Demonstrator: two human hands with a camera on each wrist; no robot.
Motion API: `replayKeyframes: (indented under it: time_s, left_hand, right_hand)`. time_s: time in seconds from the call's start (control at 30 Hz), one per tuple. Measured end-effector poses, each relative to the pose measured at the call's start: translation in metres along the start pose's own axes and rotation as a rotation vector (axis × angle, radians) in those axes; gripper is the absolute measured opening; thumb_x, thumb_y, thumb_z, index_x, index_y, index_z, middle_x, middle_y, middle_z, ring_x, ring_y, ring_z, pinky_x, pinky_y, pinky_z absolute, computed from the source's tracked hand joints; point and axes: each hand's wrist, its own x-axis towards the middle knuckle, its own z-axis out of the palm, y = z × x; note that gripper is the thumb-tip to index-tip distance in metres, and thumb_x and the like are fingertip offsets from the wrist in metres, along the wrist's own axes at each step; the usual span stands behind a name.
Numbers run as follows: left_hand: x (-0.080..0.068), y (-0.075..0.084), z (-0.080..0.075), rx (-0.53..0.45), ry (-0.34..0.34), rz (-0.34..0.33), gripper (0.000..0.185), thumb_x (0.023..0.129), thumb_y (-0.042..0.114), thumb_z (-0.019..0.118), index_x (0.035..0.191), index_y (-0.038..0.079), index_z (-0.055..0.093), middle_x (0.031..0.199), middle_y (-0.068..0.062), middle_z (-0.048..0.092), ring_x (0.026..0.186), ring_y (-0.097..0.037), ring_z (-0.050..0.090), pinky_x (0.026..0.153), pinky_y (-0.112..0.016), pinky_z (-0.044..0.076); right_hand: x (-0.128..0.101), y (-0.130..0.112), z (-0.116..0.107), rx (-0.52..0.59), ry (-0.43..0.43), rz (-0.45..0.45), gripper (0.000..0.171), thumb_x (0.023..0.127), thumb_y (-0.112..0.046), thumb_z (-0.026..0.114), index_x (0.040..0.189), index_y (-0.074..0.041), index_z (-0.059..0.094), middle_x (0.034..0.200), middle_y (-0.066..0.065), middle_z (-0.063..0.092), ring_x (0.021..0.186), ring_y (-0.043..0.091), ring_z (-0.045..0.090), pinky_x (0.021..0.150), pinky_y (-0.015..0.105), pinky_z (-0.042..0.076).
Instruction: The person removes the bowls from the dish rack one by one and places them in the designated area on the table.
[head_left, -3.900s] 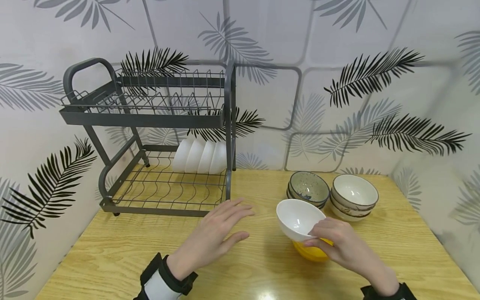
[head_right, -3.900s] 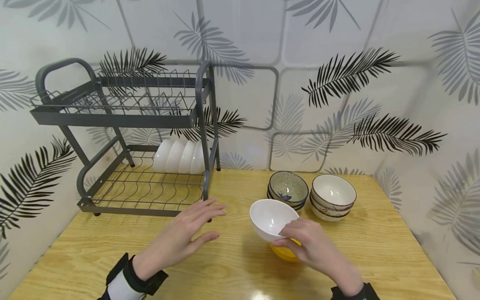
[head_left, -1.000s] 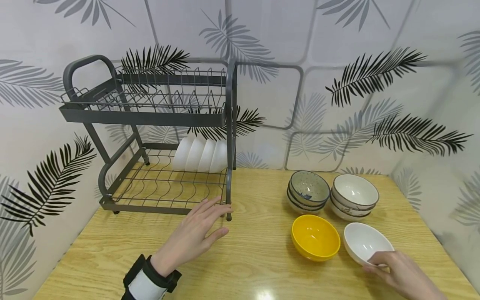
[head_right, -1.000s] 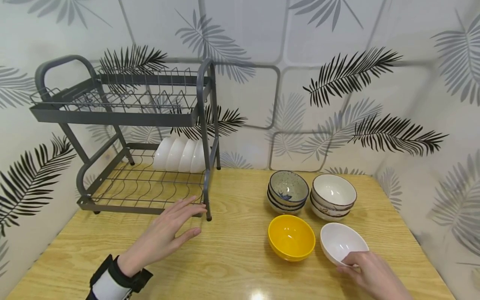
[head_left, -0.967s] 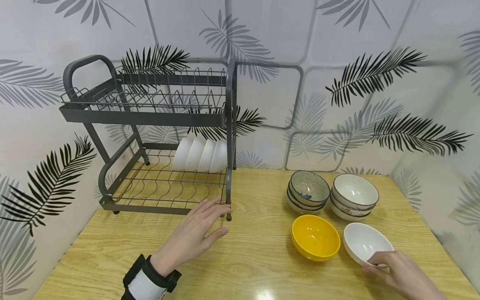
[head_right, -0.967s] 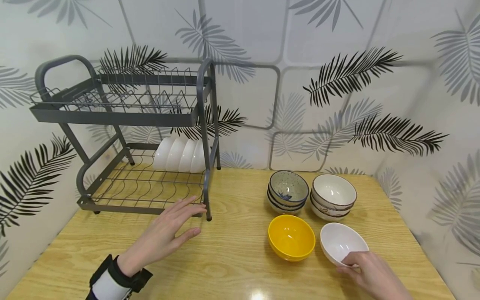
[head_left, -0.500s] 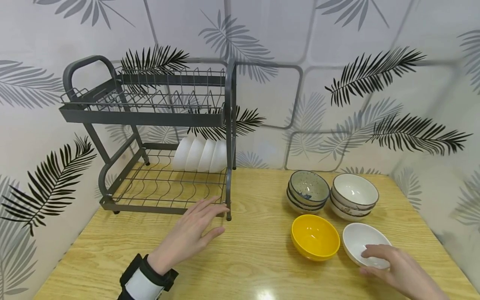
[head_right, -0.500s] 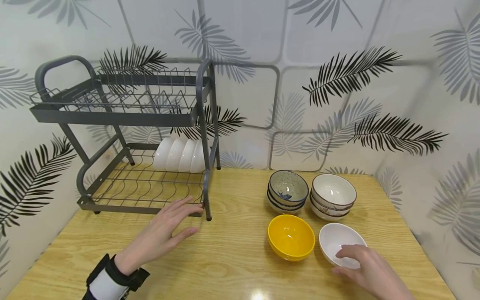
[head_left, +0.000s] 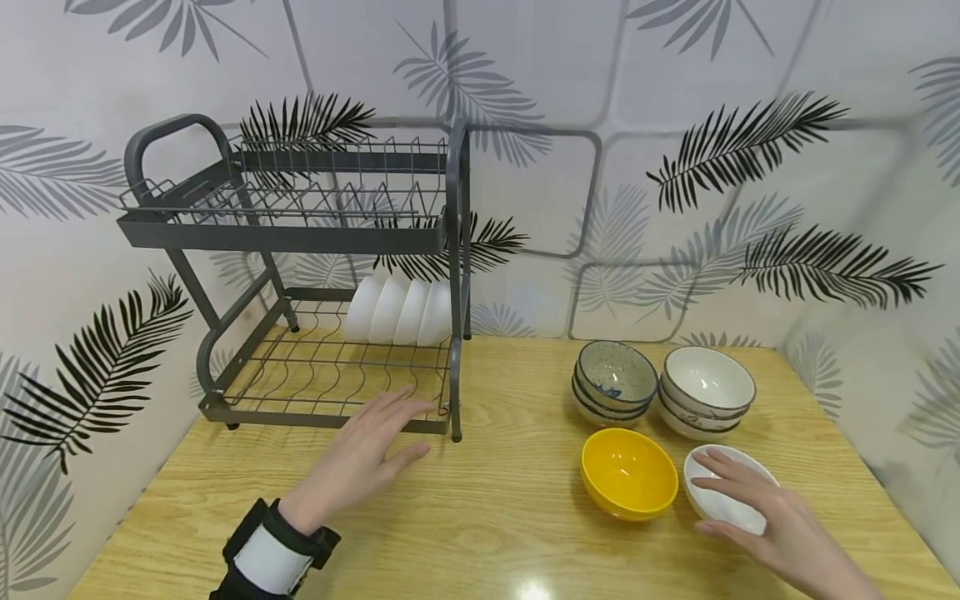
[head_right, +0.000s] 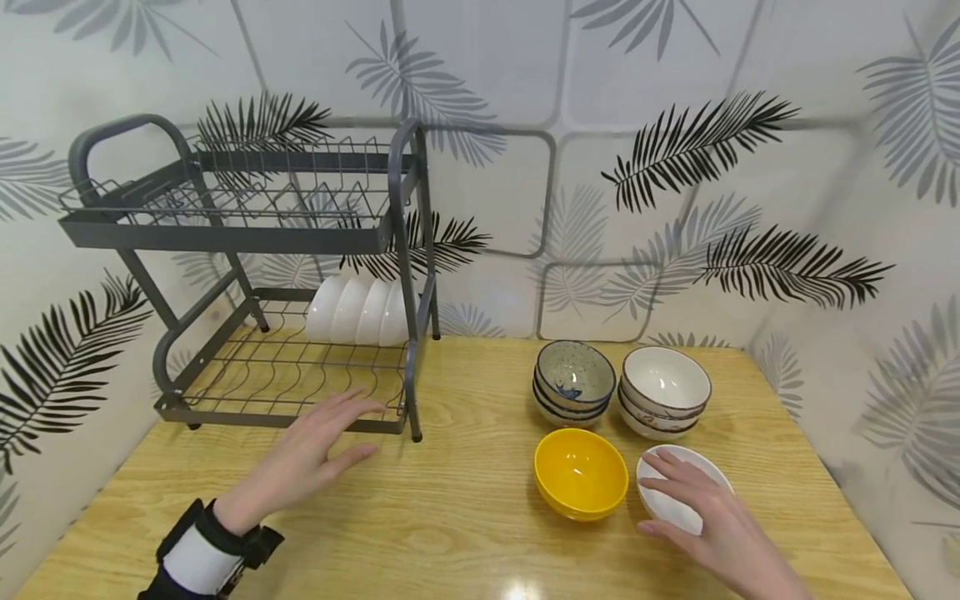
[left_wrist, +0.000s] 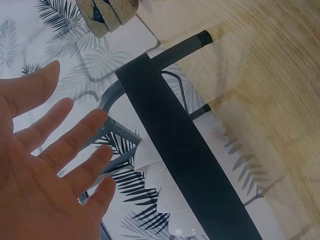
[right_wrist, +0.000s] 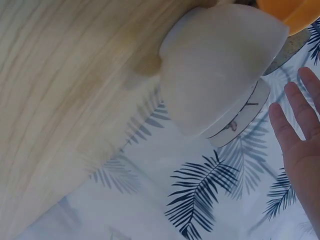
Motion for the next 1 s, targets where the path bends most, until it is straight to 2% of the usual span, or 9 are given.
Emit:
replayKeyframes:
  time_s: [0.17,0.4,0.6,0.73,1.0]
  left_hand:
    - [0.003,-0.008,-0.002,-0.012,-0.011,-0.036,0.049,0.093,0.024,0.072,0.138,0.011,0.057,0.144,-0.014,0.059,0.142,-0.041,0.045,0.116,-0.065,0.034]
    - [0.009,-0.023,-0.013,-0.004,-0.005,-0.097,0.052,0.094,0.023,0.071,0.141,0.006,0.053,0.145,-0.019,0.057,0.142,-0.046,0.044,0.112,-0.068,0.037]
    - [0.02,-0.043,-0.025,-0.025,-0.006,-0.151,0.058,0.097,0.02,0.067,0.146,-0.001,0.044,0.147,-0.025,0.052,0.137,-0.048,0.047,0.11,-0.065,0.04]
    - [0.028,-0.057,-0.033,-0.085,-0.012,-0.201,0.063,0.099,0.018,0.064,0.149,-0.006,0.035,0.151,-0.031,0.043,0.137,-0.051,0.045,0.11,-0.065,0.041]
    - [0.045,-0.08,-0.045,-0.25,-0.014,-0.328,0.069,0.102,0.017,0.058,0.154,-0.01,0.02,0.158,-0.038,0.023,0.146,-0.056,0.024,0.117,-0.069,0.027]
  right_hand:
    - [0.008,-0.01,0.003,0.008,-0.013,0.018,0.06,0.06,-0.015,0.092,0.117,-0.013,0.073,0.151,-0.023,0.042,0.144,-0.013,0.031,0.114,0.0,0.02]
    - [0.016,-0.015,0.014,0.12,0.006,-0.062,0.06,0.063,-0.011,0.09,0.12,-0.005,0.071,0.153,-0.012,0.047,0.146,-0.003,0.037,0.116,0.005,0.025]
    - [0.022,-0.028,0.022,0.156,-0.052,-0.076,0.06,0.066,-0.012,0.09,0.122,-0.007,0.07,0.154,-0.009,0.048,0.148,-0.005,0.033,0.117,0.004,0.023]
    - [0.026,-0.034,0.029,0.177,-0.083,-0.112,0.058,0.072,-0.019,0.089,0.125,-0.007,0.068,0.153,-0.004,0.051,0.148,-0.003,0.034,0.119,0.006,0.021]
    - [0.03,-0.041,0.039,0.197,-0.083,-0.151,0.057,0.076,-0.026,0.086,0.127,-0.009,0.068,0.15,0.004,0.056,0.147,-0.003,0.036,0.119,0.007,0.022]
